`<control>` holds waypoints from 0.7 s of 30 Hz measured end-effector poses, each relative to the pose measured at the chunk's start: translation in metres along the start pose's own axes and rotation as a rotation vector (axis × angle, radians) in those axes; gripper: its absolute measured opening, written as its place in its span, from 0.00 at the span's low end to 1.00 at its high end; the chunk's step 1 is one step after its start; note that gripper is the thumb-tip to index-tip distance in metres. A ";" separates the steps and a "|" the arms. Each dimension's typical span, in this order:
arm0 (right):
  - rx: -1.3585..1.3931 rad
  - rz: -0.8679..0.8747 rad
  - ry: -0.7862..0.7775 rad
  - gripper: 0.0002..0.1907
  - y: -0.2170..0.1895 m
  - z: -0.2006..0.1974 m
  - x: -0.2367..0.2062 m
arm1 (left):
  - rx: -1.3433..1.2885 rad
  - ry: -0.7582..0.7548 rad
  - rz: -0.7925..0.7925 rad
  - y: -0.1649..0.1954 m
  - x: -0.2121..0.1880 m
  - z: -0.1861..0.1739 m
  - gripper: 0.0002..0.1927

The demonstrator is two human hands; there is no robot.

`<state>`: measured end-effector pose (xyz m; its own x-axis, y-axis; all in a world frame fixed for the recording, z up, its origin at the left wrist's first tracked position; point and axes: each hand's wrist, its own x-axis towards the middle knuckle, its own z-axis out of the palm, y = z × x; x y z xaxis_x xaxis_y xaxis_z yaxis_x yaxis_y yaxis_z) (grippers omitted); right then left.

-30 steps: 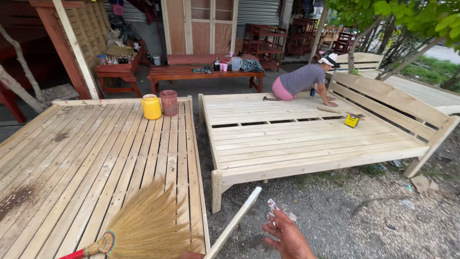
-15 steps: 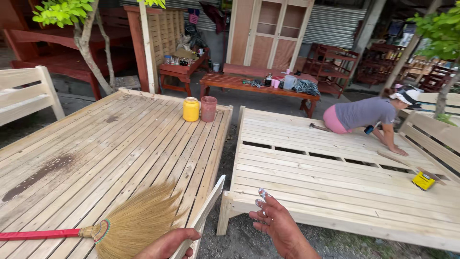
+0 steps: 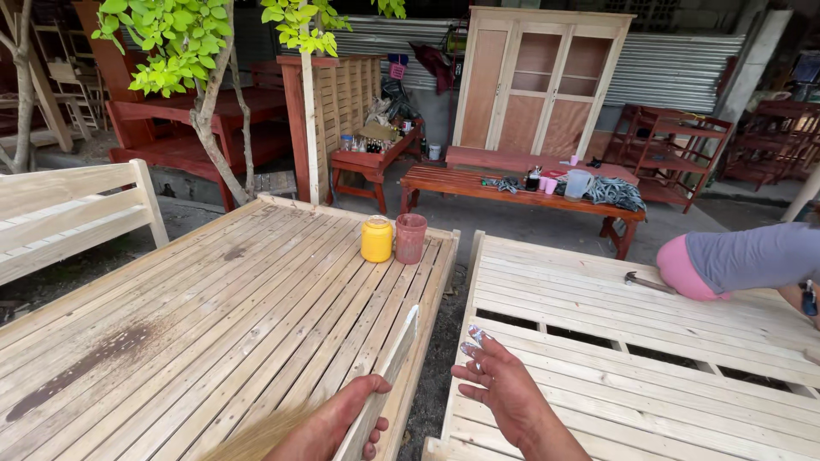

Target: The person holds a wooden slat against a bed frame and presses white wood filler into the joints and gaps along the frame edges using their fingers. They work along the headboard and side rails, then dip into a yellow filler container and continue filling gaps on the slats.

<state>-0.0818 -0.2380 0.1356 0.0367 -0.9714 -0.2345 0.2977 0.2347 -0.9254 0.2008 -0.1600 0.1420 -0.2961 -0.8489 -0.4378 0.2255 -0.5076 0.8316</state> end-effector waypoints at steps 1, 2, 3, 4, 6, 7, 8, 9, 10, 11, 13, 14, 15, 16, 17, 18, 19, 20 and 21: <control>0.012 -0.020 -0.023 0.28 -0.006 -0.001 0.011 | 0.015 -0.038 0.067 0.003 0.014 -0.004 0.26; 0.024 -0.035 -0.044 0.29 -0.010 -0.001 0.020 | 0.028 -0.075 0.130 0.004 0.029 -0.009 0.29; 0.021 -0.025 -0.042 0.29 -0.014 -0.002 0.029 | 0.041 0.036 0.020 0.012 0.056 -0.008 0.29; 0.018 -0.019 -0.040 0.29 -0.020 -0.002 0.040 | 0.054 0.144 -0.087 0.026 0.093 -0.002 0.30; 0.008 0.003 -0.032 0.28 -0.028 -0.003 0.059 | 0.058 0.215 -0.194 0.042 0.150 -0.003 0.35; -0.001 0.015 -0.026 0.27 -0.032 -0.003 0.070 | 0.049 0.177 -0.188 0.044 0.173 -0.006 0.39; -0.011 0.024 -0.023 0.27 -0.036 -0.002 0.082 | 0.035 0.184 -0.173 0.052 0.196 -0.009 0.40; -0.028 -0.002 -0.046 0.26 -0.043 -0.002 0.096 | 0.019 0.192 -0.163 0.057 0.215 -0.011 0.42; -0.046 -0.008 -0.065 0.25 -0.045 -0.003 0.108 | -0.005 0.206 -0.172 0.053 0.227 -0.014 0.43; -0.062 -0.009 -0.085 0.24 -0.045 -0.004 0.118 | -0.016 0.240 -0.176 0.051 0.237 -0.015 0.42; -0.084 0.040 -0.092 0.25 -0.052 -0.006 0.145 | -0.026 0.299 -0.131 0.065 0.256 -0.014 0.40; -0.091 0.065 -0.094 0.26 -0.057 -0.007 0.160 | -0.038 0.298 -0.109 0.075 0.264 -0.014 0.40; -0.093 0.062 -0.102 0.26 -0.059 -0.010 0.173 | -0.050 0.297 -0.098 0.076 0.270 -0.015 0.40; -0.095 0.057 -0.111 0.26 -0.064 -0.013 0.188 | -0.062 0.294 -0.084 0.080 0.276 -0.014 0.41; -0.098 0.047 -0.120 0.26 -0.070 -0.016 0.203 | -0.067 0.307 -0.083 0.085 0.282 -0.013 0.41; -0.110 0.036 -0.127 0.26 -0.077 -0.020 0.217 | -0.071 0.317 -0.082 0.088 0.288 -0.012 0.41; -0.120 0.028 -0.131 0.26 -0.084 -0.024 0.231 | -0.075 0.327 -0.085 0.089 0.293 -0.012 0.42; -0.129 0.020 -0.134 0.26 -0.088 -0.028 0.243 | -0.078 0.342 -0.097 0.089 0.299 -0.012 0.41; -0.126 0.017 -0.137 0.26 -0.091 -0.029 0.255 | -0.077 0.354 -0.106 0.090 0.306 -0.013 0.40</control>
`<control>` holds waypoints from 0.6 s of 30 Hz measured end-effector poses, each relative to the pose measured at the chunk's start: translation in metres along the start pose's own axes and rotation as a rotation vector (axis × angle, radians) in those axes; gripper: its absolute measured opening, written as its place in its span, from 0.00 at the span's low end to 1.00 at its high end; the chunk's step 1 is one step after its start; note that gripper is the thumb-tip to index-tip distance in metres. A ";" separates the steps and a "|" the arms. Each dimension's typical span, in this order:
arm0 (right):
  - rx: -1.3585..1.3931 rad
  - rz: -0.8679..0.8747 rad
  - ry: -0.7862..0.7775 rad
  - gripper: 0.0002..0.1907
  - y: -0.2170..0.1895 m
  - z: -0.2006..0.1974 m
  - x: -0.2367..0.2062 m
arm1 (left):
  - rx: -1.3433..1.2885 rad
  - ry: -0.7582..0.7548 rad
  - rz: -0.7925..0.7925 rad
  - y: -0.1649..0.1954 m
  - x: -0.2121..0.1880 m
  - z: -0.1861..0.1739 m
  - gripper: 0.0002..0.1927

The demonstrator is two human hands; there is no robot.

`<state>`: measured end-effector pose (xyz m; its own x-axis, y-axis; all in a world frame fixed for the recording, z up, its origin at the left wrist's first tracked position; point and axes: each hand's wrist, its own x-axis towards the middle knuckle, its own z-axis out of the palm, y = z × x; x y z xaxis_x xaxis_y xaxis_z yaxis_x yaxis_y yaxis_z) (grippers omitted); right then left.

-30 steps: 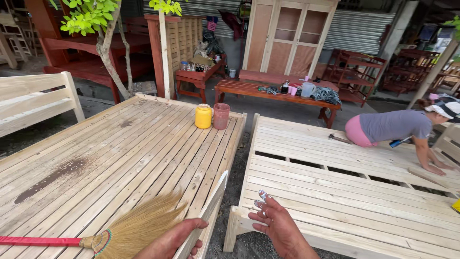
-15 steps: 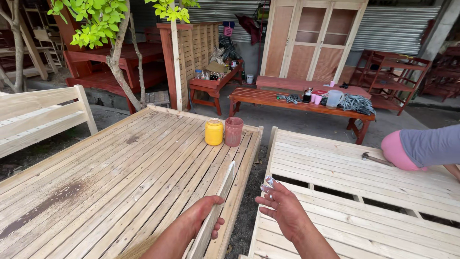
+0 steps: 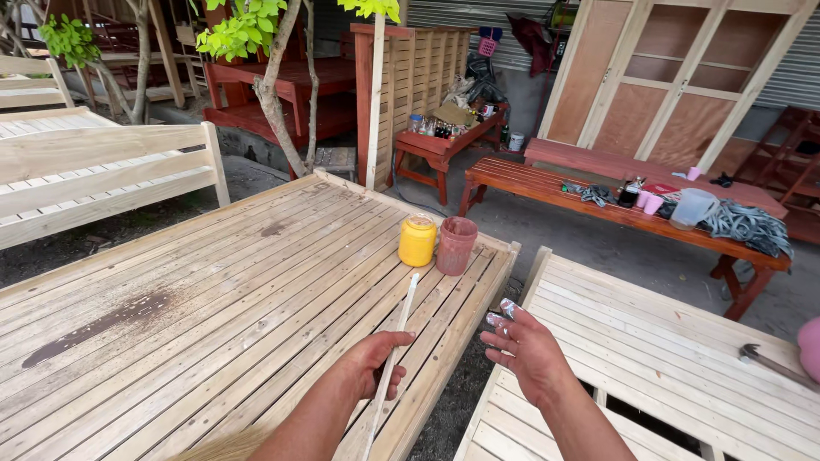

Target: The person holds a wooden slat against a bed frame and presses white wood filler into the joints and gaps along the frame edges using their fingers. They work along the headboard and side rails, then dip into a yellow filler container and continue filling gaps on the slats.

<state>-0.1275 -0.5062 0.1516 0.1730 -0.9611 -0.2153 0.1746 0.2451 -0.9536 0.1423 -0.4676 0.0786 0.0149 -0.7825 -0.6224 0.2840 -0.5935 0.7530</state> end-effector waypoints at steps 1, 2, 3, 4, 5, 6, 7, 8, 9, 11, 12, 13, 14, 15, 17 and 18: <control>0.004 -0.004 -0.001 0.26 -0.003 -0.003 0.011 | 0.003 0.012 -0.008 0.003 0.008 0.002 0.40; 0.008 -0.005 0.001 0.26 -0.004 -0.004 0.020 | 0.001 0.015 -0.017 0.006 0.017 0.004 0.39; 0.007 0.012 0.003 0.25 -0.003 -0.004 0.030 | -0.001 0.017 -0.026 0.010 0.026 0.006 0.38; 0.008 0.025 0.006 0.24 -0.003 -0.002 0.039 | 0.001 0.020 -0.032 0.016 0.036 0.007 0.38; 0.013 0.035 0.009 0.24 -0.003 0.000 0.049 | -0.026 -0.004 -0.022 0.027 0.047 0.009 0.39; -0.001 0.031 -0.003 0.24 -0.003 0.003 0.057 | -0.048 -0.028 -0.024 0.037 0.059 0.013 0.40; -0.013 0.033 -0.010 0.25 -0.001 0.005 0.064 | -0.068 -0.055 -0.034 0.040 0.067 0.015 0.41; -0.027 0.019 -0.019 0.25 -0.003 0.007 0.073 | -0.042 -0.048 -0.029 0.046 0.076 0.019 0.40; -0.023 0.016 -0.017 0.25 -0.008 0.010 0.083 | -0.017 -0.042 -0.014 0.057 0.086 0.023 0.39; -0.018 0.035 -0.006 0.26 -0.006 0.015 0.094 | 0.028 -0.037 -0.007 0.066 0.101 0.032 0.37; -0.026 0.047 0.007 0.26 -0.007 0.017 0.101 | 0.048 -0.041 0.007 0.073 0.110 0.037 0.37; -0.035 0.058 0.019 0.27 -0.007 0.018 0.107 | 0.067 -0.045 0.021 0.078 0.118 0.041 0.36; -0.044 0.072 0.031 0.27 -0.006 0.020 0.113 | 0.066 -0.063 0.022 0.084 0.126 0.045 0.36; -0.046 0.074 0.032 0.28 -0.005 0.022 0.119 | 0.065 -0.080 0.020 0.087 0.133 0.048 0.35; -0.050 0.081 0.034 0.30 0.001 0.023 0.132 | -0.011 -0.157 -0.005 0.090 0.148 0.054 0.32; -0.069 0.096 0.047 0.30 0.003 0.024 0.140 | -0.086 -0.217 -0.023 0.092 0.156 0.057 0.31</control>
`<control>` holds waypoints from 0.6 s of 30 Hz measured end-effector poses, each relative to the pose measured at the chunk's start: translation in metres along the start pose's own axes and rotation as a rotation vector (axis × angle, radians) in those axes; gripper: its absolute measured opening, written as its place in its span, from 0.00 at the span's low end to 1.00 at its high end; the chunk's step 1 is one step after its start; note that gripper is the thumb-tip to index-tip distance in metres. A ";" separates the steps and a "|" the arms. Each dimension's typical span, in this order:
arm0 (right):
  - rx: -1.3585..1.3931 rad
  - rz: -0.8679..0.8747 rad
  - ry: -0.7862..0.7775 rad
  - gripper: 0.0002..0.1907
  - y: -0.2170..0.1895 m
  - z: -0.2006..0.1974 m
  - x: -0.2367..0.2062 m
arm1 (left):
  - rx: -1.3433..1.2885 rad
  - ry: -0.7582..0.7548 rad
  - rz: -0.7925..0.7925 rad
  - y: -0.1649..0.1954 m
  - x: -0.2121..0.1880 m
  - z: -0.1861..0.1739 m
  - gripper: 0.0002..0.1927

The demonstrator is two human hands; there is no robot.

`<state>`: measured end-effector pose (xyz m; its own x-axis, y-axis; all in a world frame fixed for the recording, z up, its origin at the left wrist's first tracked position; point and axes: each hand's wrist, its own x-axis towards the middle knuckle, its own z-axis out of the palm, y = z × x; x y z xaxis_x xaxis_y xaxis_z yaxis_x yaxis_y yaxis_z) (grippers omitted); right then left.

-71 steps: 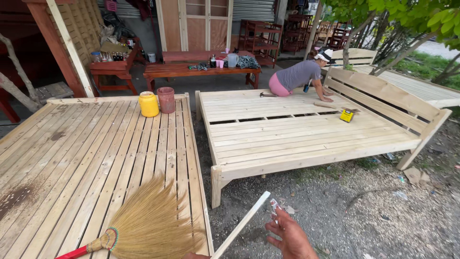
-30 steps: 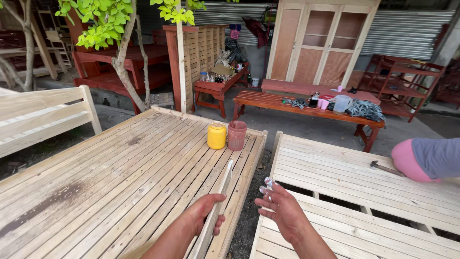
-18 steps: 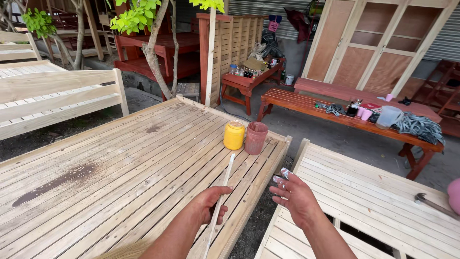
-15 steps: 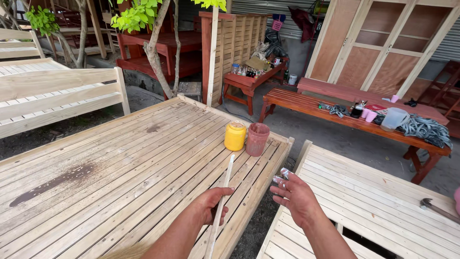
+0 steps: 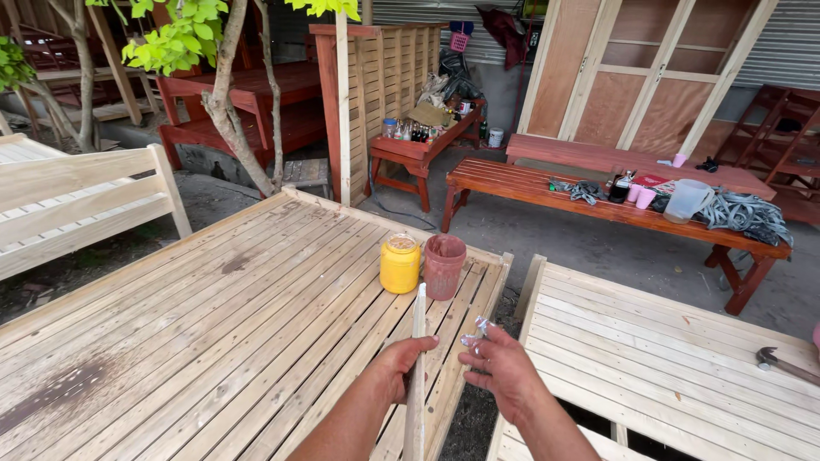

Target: The person holds a wooden slat against a bed frame and presses white wood filler into the joints and gaps along the frame edges using their fingers. They work along the headboard and side rails, then dip into a yellow filler container and continue filling gaps on the slats.

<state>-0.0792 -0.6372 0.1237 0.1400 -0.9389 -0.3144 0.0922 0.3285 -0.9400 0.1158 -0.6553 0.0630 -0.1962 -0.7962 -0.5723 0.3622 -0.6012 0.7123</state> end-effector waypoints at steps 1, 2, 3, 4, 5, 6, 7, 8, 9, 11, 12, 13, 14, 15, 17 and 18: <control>-0.018 0.018 0.014 0.31 0.003 0.002 0.008 | -0.076 -0.058 -0.016 0.001 0.008 0.001 0.29; -0.037 0.038 0.026 0.31 0.007 0.002 0.016 | -0.095 -0.070 -0.017 0.000 0.017 0.001 0.28; -0.026 0.037 0.014 0.32 0.009 0.003 0.026 | -0.116 -0.081 -0.013 0.002 0.026 0.002 0.27; -0.019 0.034 -0.001 0.32 0.010 0.005 0.037 | -0.139 -0.093 -0.005 0.006 0.035 0.003 0.27; -0.015 0.035 -0.019 0.33 0.012 0.005 0.046 | -0.124 -0.072 -0.006 0.009 0.044 0.004 0.27; -0.022 0.044 -0.027 0.34 0.016 0.005 0.054 | -0.110 -0.050 -0.005 0.014 0.053 0.004 0.27; -0.031 0.054 -0.036 0.35 0.019 0.004 0.062 | -0.098 -0.027 -0.005 0.017 0.062 0.005 0.27; -0.038 0.055 -0.048 0.36 0.017 0.004 0.074 | -0.115 -0.001 0.023 0.026 0.071 0.006 0.28; -0.067 0.076 -0.057 0.38 0.015 0.003 0.084 | -0.132 0.028 0.041 0.029 0.079 0.007 0.30; -0.118 0.131 -0.064 0.41 0.018 -0.002 0.095 | -0.162 0.097 0.042 0.029 0.091 0.008 0.34; -0.125 0.154 -0.080 0.42 0.018 -0.004 0.102 | -0.173 0.132 0.038 0.032 0.097 0.009 0.37; -0.133 0.178 -0.094 0.42 0.018 -0.005 0.107 | -0.185 0.166 0.033 0.034 0.104 0.010 0.40; -0.141 0.205 -0.108 0.43 0.020 -0.007 0.111 | -0.191 0.196 0.043 0.037 0.109 0.012 0.42; -0.142 0.211 -0.113 0.44 0.023 -0.009 0.114 | -0.199 0.228 0.049 0.037 0.114 0.013 0.45; -0.141 0.223 -0.123 0.44 0.028 -0.012 0.122 | -0.204 0.253 0.071 0.041 0.123 0.015 0.48; -0.096 0.211 -0.155 0.45 0.033 -0.014 0.123 | -0.203 0.249 0.080 0.042 0.126 0.015 0.48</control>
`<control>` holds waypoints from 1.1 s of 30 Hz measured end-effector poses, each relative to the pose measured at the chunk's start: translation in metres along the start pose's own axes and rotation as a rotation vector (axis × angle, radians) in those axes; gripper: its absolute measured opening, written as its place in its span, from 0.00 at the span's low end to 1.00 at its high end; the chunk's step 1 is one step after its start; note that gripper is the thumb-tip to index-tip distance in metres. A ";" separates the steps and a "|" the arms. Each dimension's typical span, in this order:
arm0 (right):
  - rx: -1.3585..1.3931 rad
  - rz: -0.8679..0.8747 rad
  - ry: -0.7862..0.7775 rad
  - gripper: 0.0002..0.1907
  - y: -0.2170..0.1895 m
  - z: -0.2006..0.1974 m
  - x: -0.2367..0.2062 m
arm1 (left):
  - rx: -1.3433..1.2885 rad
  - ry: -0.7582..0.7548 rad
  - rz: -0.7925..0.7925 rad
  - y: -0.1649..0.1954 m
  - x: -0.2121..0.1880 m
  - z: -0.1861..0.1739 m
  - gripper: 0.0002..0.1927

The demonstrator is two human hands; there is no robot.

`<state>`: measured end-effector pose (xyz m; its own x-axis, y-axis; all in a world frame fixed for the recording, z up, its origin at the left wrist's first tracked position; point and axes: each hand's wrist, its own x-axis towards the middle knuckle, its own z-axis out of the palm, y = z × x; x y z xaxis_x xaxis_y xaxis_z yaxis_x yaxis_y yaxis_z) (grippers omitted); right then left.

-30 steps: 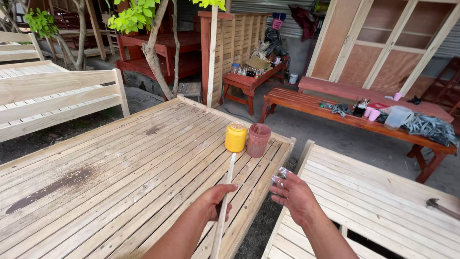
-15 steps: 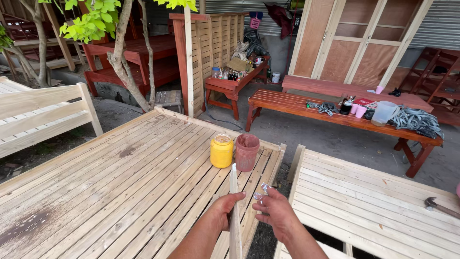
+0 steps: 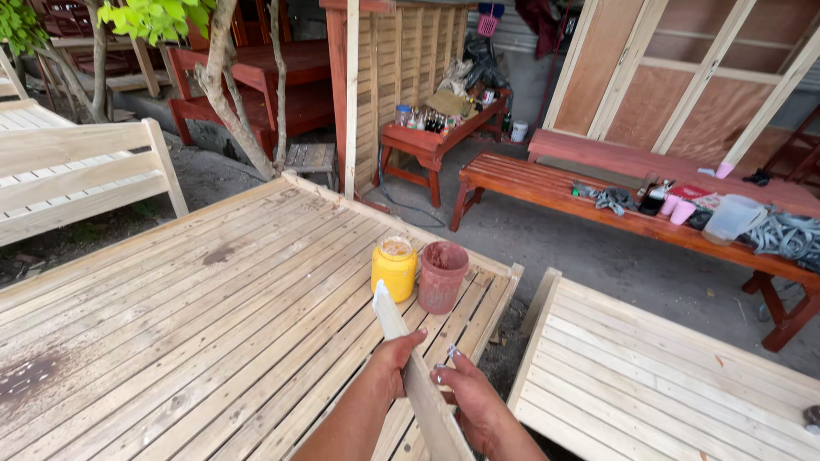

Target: The person holds a wooden slat against a bed frame and presses white wood filler into the joints and gaps along the frame edges using their fingers. They work along the headboard and side rails, then dip into a yellow filler container and continue filling gaps on the slats.

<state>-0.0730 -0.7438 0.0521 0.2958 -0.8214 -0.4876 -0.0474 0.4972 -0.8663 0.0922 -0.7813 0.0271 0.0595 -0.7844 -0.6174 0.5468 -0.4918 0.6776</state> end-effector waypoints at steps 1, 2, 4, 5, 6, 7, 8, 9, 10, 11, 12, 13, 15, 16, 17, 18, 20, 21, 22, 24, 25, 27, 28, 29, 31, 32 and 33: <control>0.041 -0.016 -0.033 0.46 0.003 -0.003 0.002 | 0.000 -0.006 0.007 0.000 0.001 0.001 0.49; 0.080 -0.040 -0.067 0.47 0.005 -0.006 0.006 | -0.020 -0.004 0.006 -0.002 0.003 0.002 0.49; 0.105 -0.039 -0.061 0.49 0.005 -0.012 0.013 | -0.060 -0.005 0.016 -0.002 0.005 0.006 0.50; 0.117 -0.030 -0.056 0.50 0.006 -0.016 0.013 | -0.055 0.017 0.018 -0.004 0.005 0.007 0.49; 0.112 -0.061 -0.080 0.51 0.006 -0.019 0.014 | -0.049 0.037 0.025 -0.004 0.006 0.009 0.49; 0.109 -0.096 -0.103 0.52 0.005 -0.022 0.013 | -0.041 0.055 0.035 -0.005 0.005 0.012 0.49; 0.109 -0.128 -0.125 0.54 0.003 -0.024 0.012 | -0.057 0.042 0.043 -0.006 0.005 0.014 0.49; 0.080 -0.124 -0.122 0.55 0.003 -0.025 0.008 | -0.074 0.029 0.048 -0.007 0.004 0.017 0.49; 0.048 -0.120 -0.119 0.56 0.002 -0.027 0.003 | -0.093 0.016 0.053 -0.010 0.003 0.020 0.49; 0.015 -0.119 -0.115 0.57 0.000 -0.028 -0.002 | -0.094 0.013 0.051 -0.011 0.002 0.022 0.49; -0.001 -0.089 -0.109 0.57 -0.004 -0.029 -0.006 | -0.094 0.008 0.051 -0.011 0.001 0.026 0.48; -0.016 -0.057 -0.104 0.56 -0.007 -0.029 -0.011 | -0.095 0.005 0.050 -0.012 0.000 0.028 0.48; -0.005 0.004 -0.099 0.57 -0.011 -0.029 -0.021 | -0.103 0.020 0.060 -0.013 -0.002 0.032 0.47; 0.021 0.028 -0.099 0.57 -0.014 -0.030 -0.025 | -0.105 0.027 0.068 -0.012 -0.003 0.034 0.47; 0.047 0.051 -0.100 0.57 -0.016 -0.030 -0.028 | -0.098 0.027 0.076 -0.011 -0.004 0.035 0.47; 0.044 0.049 -0.101 0.57 -0.017 -0.029 -0.030 | -0.090 0.028 0.081 -0.011 -0.005 0.036 0.47; 0.038 0.052 -0.101 0.58 -0.017 -0.030 -0.033 | -0.082 0.028 0.068 -0.012 -0.006 0.037 0.46; 0.038 0.055 -0.086 0.58 -0.017 -0.031 -0.033 | -0.082 0.025 0.054 -0.013 -0.007 0.039 0.45; 0.037 0.057 -0.072 0.58 -0.016 -0.032 -0.034 | -0.083 0.023 0.040 -0.013 -0.008 0.040 0.45; 0.032 0.055 -0.061 0.59 -0.016 -0.035 -0.033 | -0.086 0.001 0.034 -0.015 -0.009 0.043 0.43; 0.029 0.053 -0.066 0.59 -0.017 -0.036 -0.032 | -0.087 -0.009 0.034 -0.015 -0.011 0.044 0.42; 0.014 0.046 -0.070 0.59 -0.019 -0.039 -0.031 | -0.090 0.001 0.039 -0.016 -0.013 0.049 0.41; 0.003 0.043 -0.068 0.60 -0.020 -0.040 -0.030 | -0.091 0.009 0.039 -0.017 -0.016 0.050 0.41; -0.006 0.037 -0.066 0.60 -0.021 -0.040 -0.029 | -0.095 0.012 0.042 -0.017 -0.017 0.051 0.40; -0.022 0.034 -0.048 0.60 -0.022 -0.041 -0.028 | -0.103 0.017 0.046 -0.017 -0.020 0.053 0.40; -0.031 0.034 -0.037 0.60 -0.022 -0.040 -0.028 | -0.105 0.008 0.040 -0.016 -0.021 0.053 0.40; -0.037 0.037 -0.033 0.61 -0.022 -0.040 -0.028 | -0.106 0.000 0.033 -0.016 -0.022 0.052 0.40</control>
<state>-0.1182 -0.7432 0.0805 0.3241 -0.7929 -0.5161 -0.0937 0.5159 -0.8515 0.0384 -0.7760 0.0504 0.0785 -0.7996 -0.5954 0.6300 -0.4231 0.6512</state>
